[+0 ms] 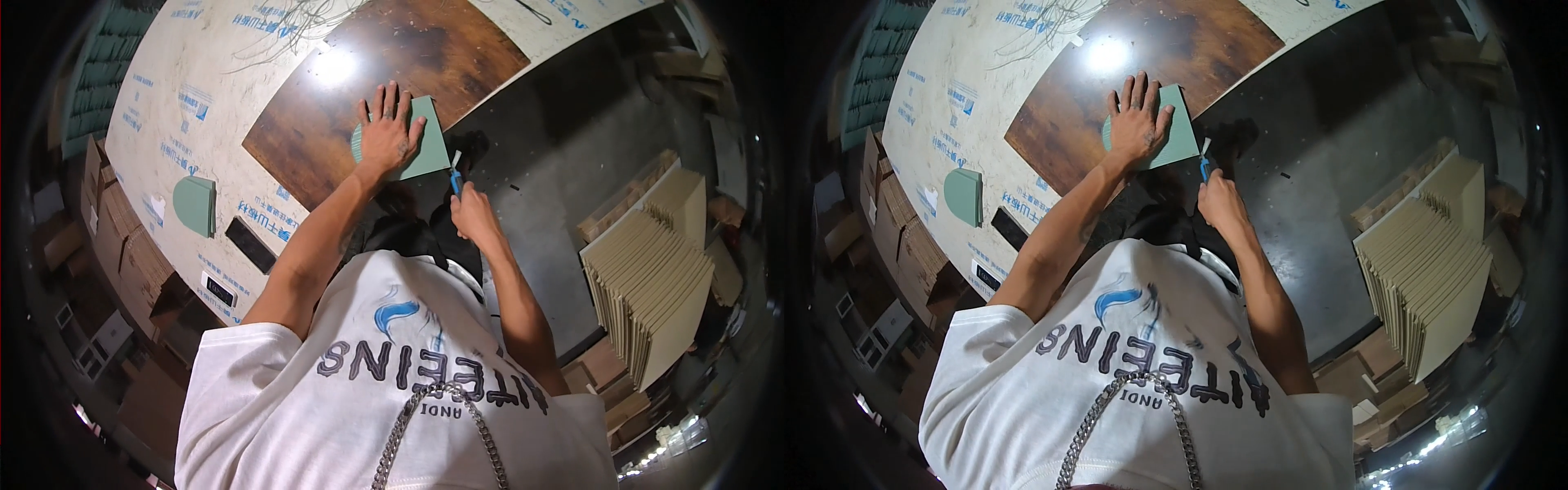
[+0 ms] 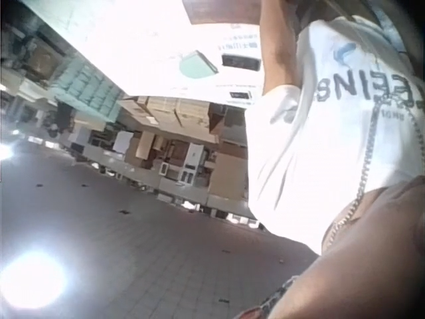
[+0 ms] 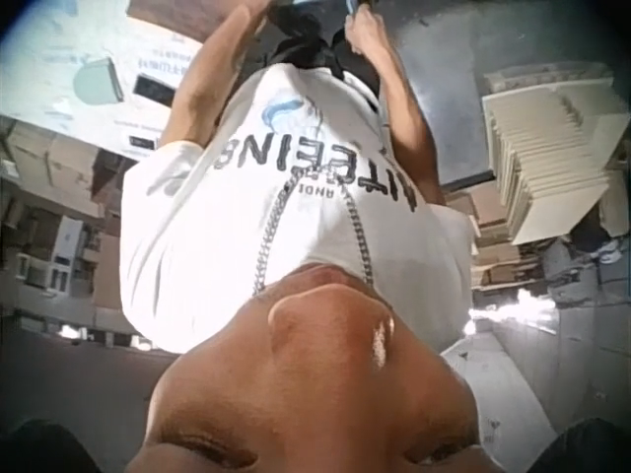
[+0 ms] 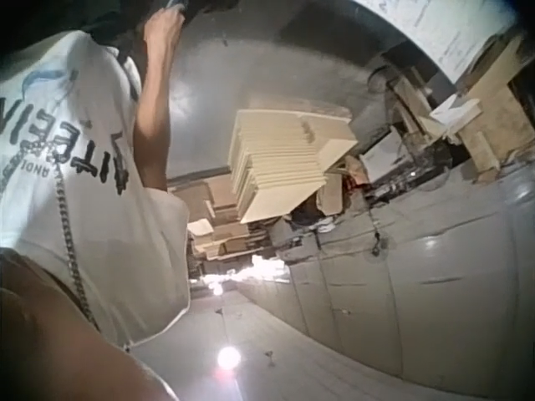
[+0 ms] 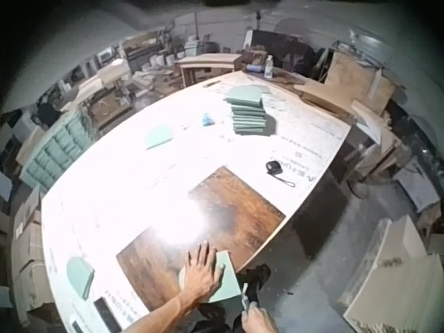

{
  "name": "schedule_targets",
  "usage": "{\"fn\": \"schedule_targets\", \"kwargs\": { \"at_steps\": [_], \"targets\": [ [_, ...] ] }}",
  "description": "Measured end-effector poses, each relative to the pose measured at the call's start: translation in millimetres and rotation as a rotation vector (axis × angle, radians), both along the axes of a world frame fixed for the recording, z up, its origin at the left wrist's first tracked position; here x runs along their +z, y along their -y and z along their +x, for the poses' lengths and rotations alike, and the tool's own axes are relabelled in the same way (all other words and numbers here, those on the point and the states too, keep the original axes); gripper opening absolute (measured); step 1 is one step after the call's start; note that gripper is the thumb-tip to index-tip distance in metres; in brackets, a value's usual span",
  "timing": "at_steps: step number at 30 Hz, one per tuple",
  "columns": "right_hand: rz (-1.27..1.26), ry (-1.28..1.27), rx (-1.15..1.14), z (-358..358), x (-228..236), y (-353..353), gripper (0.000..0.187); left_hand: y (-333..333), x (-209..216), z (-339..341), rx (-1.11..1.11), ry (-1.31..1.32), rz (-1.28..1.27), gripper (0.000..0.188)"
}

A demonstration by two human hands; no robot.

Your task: The person uses a utility knife to trim the edges of a light green foam piece on a wooden board. They then use a heat gun to smooth the cut edges and inspect the piece for quality. The person handles multiple foam pieces, stacking them on the table.

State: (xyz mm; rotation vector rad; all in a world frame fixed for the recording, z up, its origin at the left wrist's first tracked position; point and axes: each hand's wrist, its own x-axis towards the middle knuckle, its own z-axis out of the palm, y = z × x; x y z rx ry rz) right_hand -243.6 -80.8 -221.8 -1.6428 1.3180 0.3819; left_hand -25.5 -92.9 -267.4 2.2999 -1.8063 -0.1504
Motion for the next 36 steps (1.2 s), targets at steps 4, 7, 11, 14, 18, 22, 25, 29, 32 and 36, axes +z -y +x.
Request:
{"fn": "schedule_targets", "kwargs": {
  "at_steps": [4,7,11,14,18,22,25,29,32,36],
  "targets": [
    [0.1,-0.065,-0.06,-10.3,-45.2,-27.1,0.027,-4.1,0.4,-1.2,0.01,0.019,-0.023,0.059],
    [-0.052,0.285,-0.541,-18.3,-69.5,-40.4,0.021,-0.3,5.1,-3.1,-0.008,-0.008,-0.062,0.058],
    [0.232,0.898,-1.096,15.8,-39.8,-19.9,0.032,-4.6,-1.5,-1.2,0.001,-0.024,-0.057,0.059],
    [0.18,0.956,-1.058,35.4,-37.1,-4.8,0.037,-2.9,0.7,-6.0,0.063,-0.038,-0.039,0.059],
    [0.081,0.994,-1.088,39.5,-25.6,-1.2,0.025,-0.7,40.1,-9.6,0.28,-0.236,0.203,0.061],
    [-0.082,0.903,-1.043,22.7,7.7,18.5,0.019,-18.5,77.1,40.6,0.314,-0.96,0.641,0.05],
    [-0.179,0.898,-0.99,26.5,27.3,26.6,0.021,-47.8,97.2,45.6,0.431,-1.677,0.506,0.036],
    [-0.398,0.811,-0.898,44.6,36.8,26.5,0.024,-54.1,114.5,53.0,0.443,-1.765,0.266,0.03],
    [-0.258,0.974,-0.999,50.2,32.2,23.6,0.026,-47.4,129.4,62.6,0.257,-1.398,0.03,0.029],
    [-0.244,0.768,-0.917,7.9,5.0,9.6,0.026,-43.6,116.4,62.0,-0.184,-0.439,-0.421,0.029]
  ]
}}
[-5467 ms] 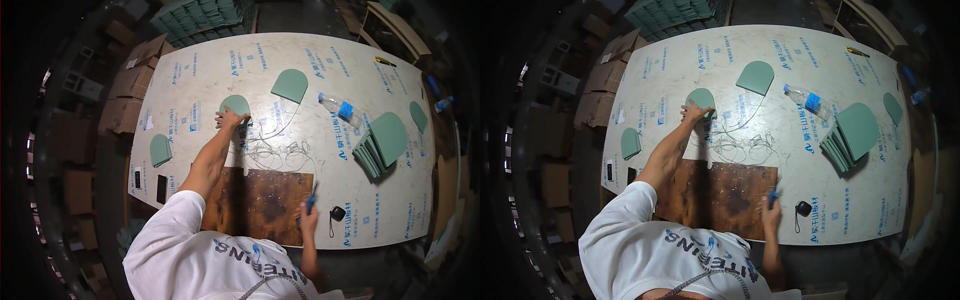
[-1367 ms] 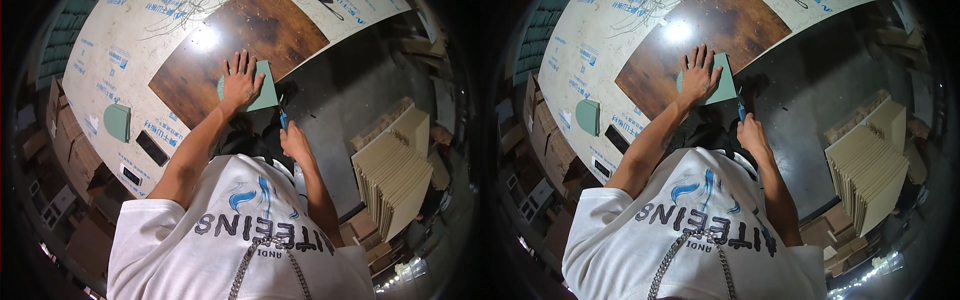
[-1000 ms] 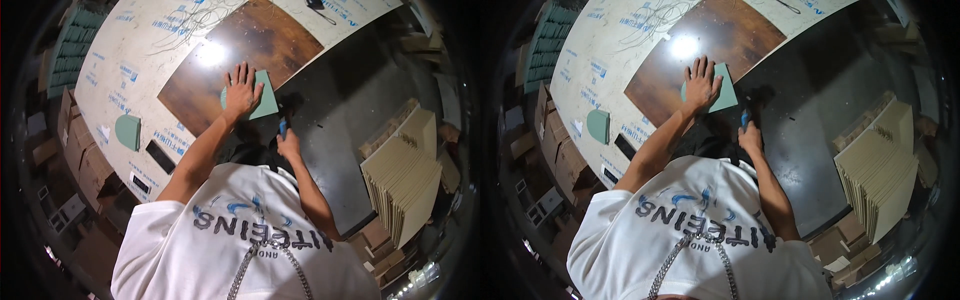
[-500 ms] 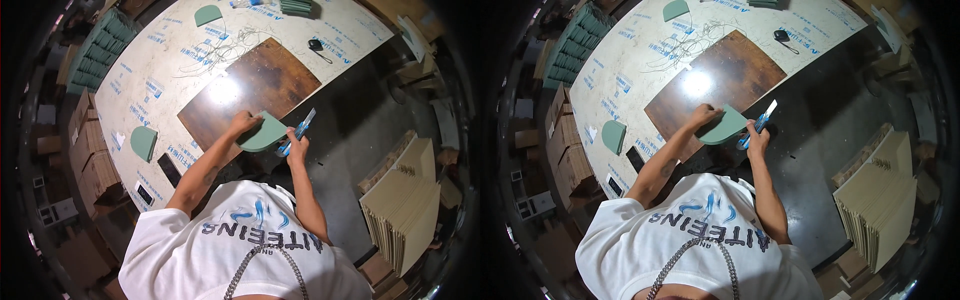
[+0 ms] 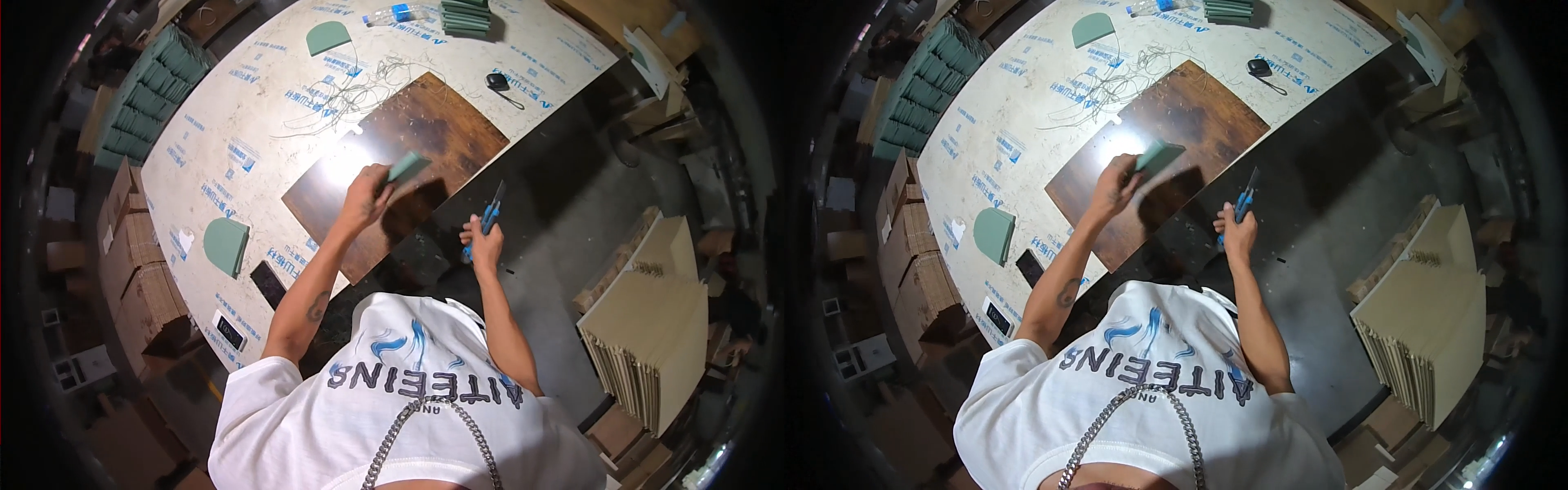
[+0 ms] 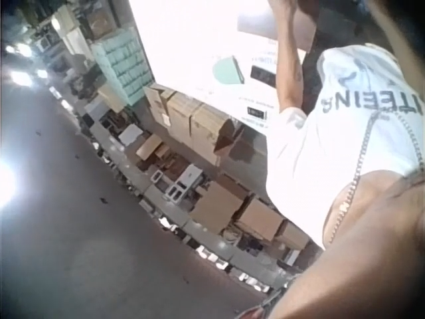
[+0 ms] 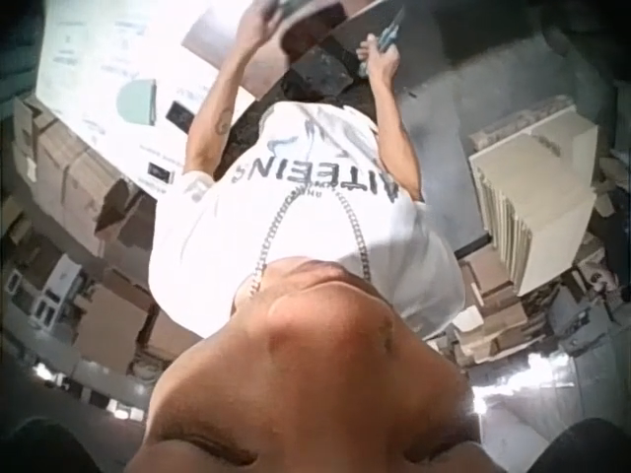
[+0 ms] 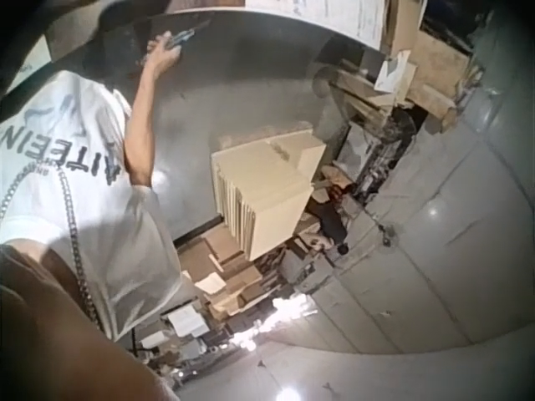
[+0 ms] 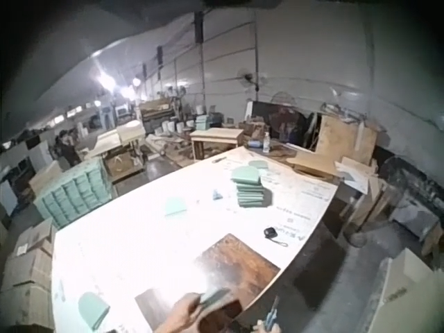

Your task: The person uses a utility knife to trim the edges of a light green foam piece on a wooden board. They then use a heat gun to smooth the cut edges and inspect the piece for quality. The person handles multiple foam pieces, stacking them on the table.

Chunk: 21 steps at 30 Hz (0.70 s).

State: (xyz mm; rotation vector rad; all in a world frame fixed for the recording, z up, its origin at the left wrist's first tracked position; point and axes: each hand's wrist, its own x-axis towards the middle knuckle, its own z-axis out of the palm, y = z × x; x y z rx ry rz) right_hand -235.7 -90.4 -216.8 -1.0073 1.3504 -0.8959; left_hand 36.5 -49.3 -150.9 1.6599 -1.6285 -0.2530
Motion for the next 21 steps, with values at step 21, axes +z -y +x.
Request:
{"fn": "schedule_targets", "kwargs": {
  "at_steps": [21],
  "targets": [
    [0.271,-0.481,0.771,18.2,54.3,-16.3,0.037,-12.2,-111.5,-46.5,0.353,0.33,0.296,0.061]
  ]
}}
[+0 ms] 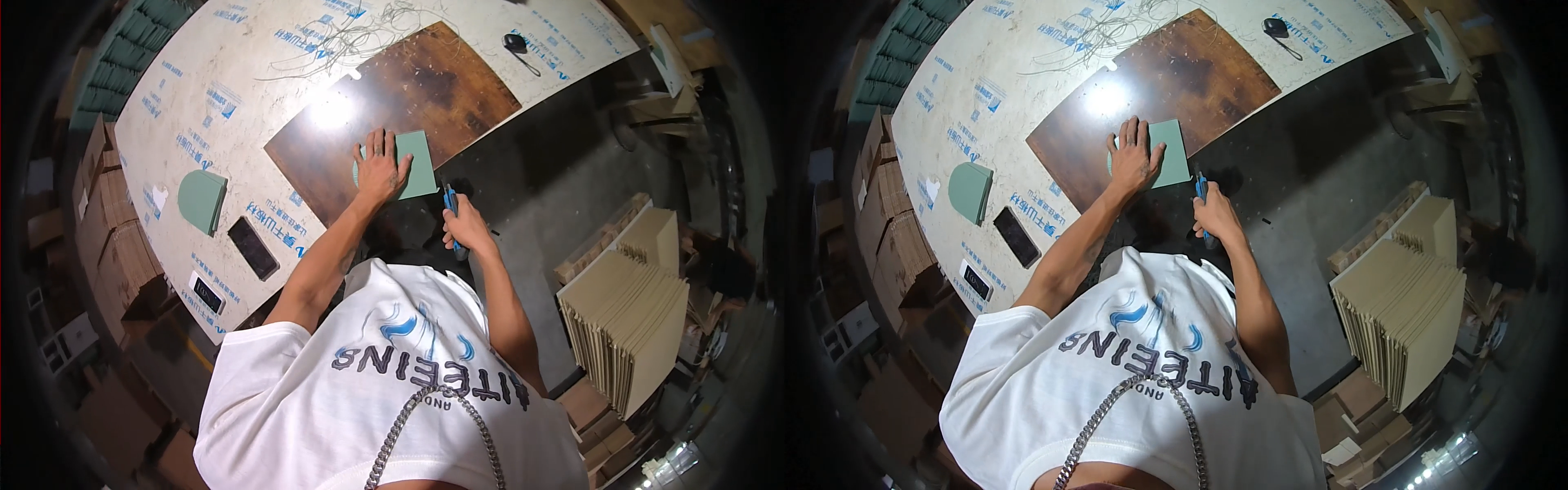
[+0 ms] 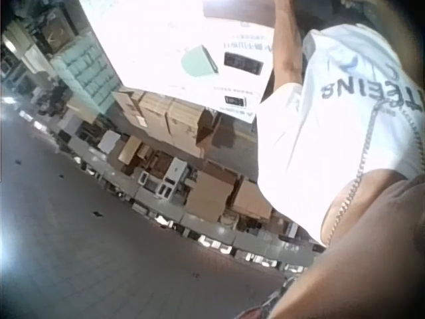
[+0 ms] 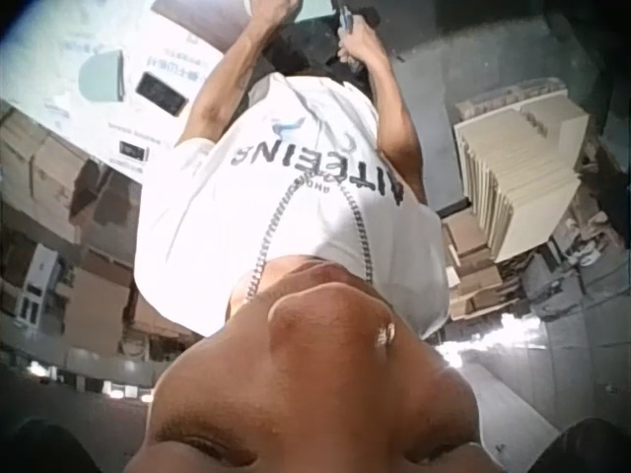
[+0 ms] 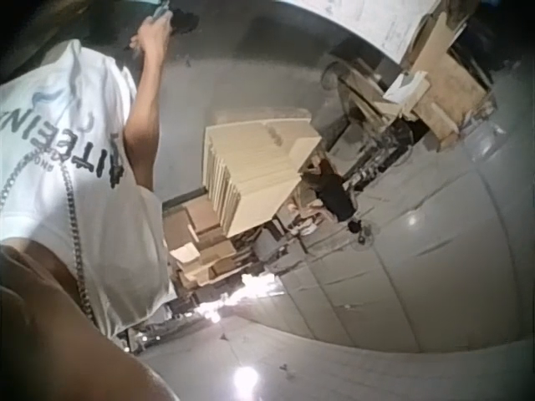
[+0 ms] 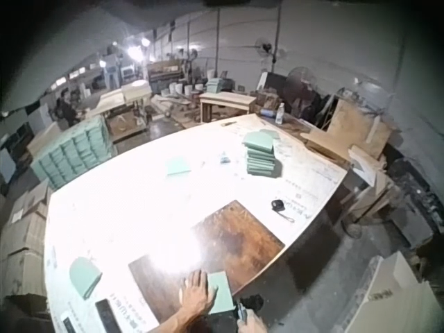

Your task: The person uses a utility knife to trim the edges of a light green foam piece on a wooden board. They then use a heat gun to smooth the cut edges and inspect the piece for quality. The person handles multiple foam pieces, stacking them on the table.

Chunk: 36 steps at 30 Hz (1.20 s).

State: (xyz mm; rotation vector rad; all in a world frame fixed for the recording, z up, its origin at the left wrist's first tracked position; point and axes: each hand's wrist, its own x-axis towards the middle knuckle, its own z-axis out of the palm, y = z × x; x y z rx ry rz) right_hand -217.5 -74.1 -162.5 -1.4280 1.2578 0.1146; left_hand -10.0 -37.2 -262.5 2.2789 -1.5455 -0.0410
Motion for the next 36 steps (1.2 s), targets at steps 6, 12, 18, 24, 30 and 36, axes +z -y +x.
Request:
{"fn": "schedule_targets", "kwargs": {
  "at_steps": [6,12,18,24,30,36],
  "targets": [
    [0.092,-0.12,0.168,6.5,7.1,4.9,0.027,1.5,1.5,-2.9,0.03,0.049,-0.03,0.059],
    [0.069,-0.183,0.233,11.3,11.5,5.1,0.025,1.7,0.7,-0.8,0.038,0.024,-0.026,0.059],
    [0.069,-0.209,0.239,12.6,4.8,4.1,0.027,2.0,1.1,-0.8,0.03,0.022,-0.017,0.059],
    [0.043,-0.192,0.188,14.3,-2.8,-5.7,0.03,3.3,2.8,-0.8,0.034,0.033,-0.031,0.058],
    [0.002,-0.189,0.156,14.0,-10.6,-10.5,0.029,4.9,1.7,-2.7,0.02,0.062,-0.031,0.057],
    [-0.049,-0.161,0.171,16.2,-28.1,-4.6,0.029,7.7,1.3,-3.6,0.038,0.07,-0.002,0.057]
  ]
}}
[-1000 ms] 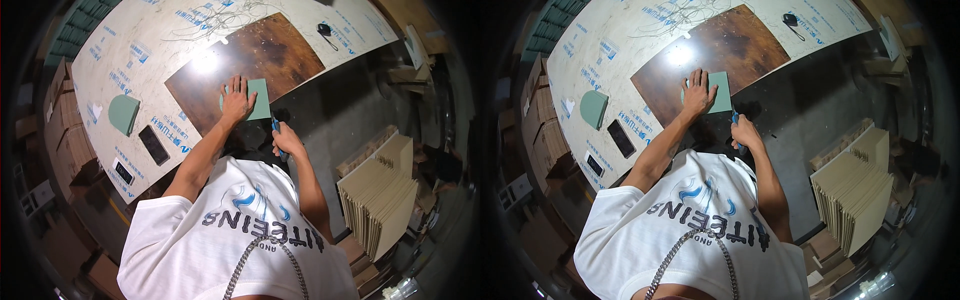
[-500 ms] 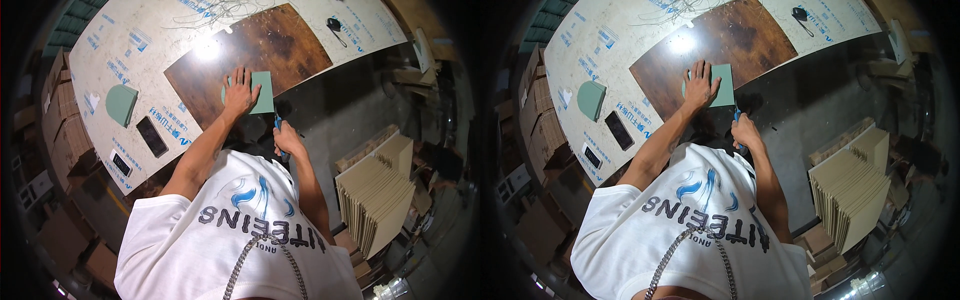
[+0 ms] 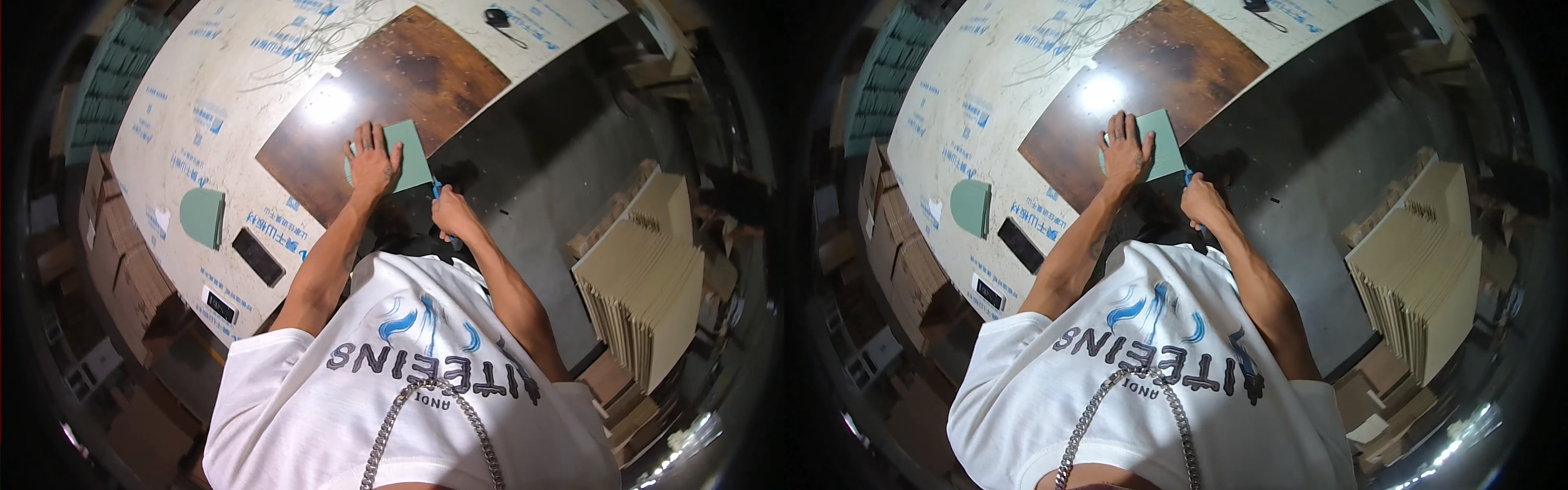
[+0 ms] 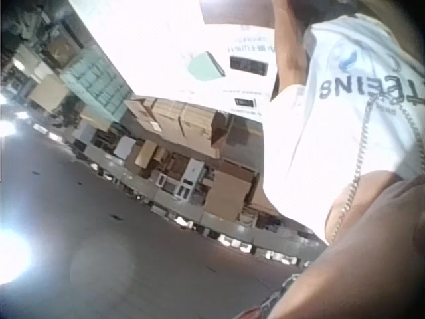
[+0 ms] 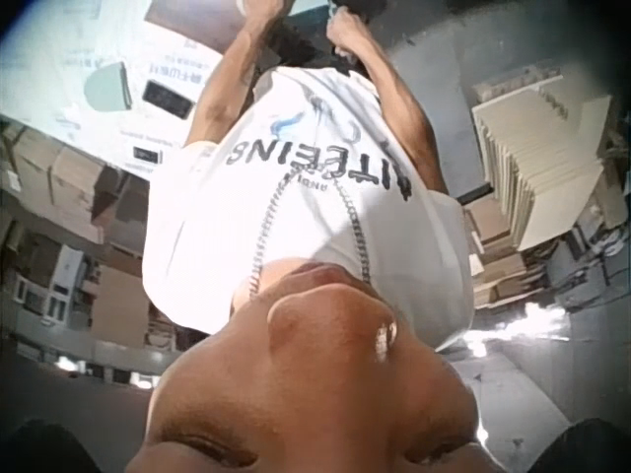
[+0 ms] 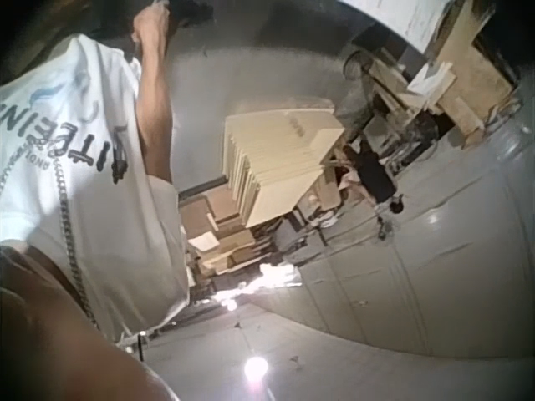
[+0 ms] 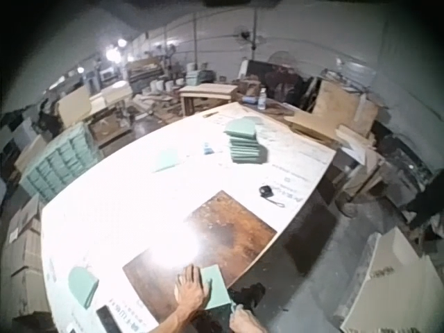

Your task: The person uses a utility knife to trim the edges of a light green foam piece on a wooden board. They then use a heat gun to smooth the cut edges and inspect the piece for quality. The person handles multiple foam pieces, stacking them on the table.

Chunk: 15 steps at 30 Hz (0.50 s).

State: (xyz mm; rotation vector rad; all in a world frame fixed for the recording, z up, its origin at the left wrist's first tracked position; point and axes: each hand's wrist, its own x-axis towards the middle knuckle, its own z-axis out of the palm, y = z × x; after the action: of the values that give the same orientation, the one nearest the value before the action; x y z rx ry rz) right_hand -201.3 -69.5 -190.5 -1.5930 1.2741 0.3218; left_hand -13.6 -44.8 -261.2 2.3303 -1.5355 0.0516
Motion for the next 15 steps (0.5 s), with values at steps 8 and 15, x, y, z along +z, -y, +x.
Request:
{"fn": "schedule_targets", "kwargs": {
  "at_steps": [8,15],
  "targets": [
    [-0.011,-0.013,-0.027,-13.4,8.8,-14.1,0.029,0.9,-6.3,-3.3,-0.022,0.021,0.007,0.056],
    [-0.087,0.013,-0.064,-4.9,-23.2,-13.4,0.025,0.1,2.8,-3.2,-0.033,0.024,0.001,0.055]
  ]
}}
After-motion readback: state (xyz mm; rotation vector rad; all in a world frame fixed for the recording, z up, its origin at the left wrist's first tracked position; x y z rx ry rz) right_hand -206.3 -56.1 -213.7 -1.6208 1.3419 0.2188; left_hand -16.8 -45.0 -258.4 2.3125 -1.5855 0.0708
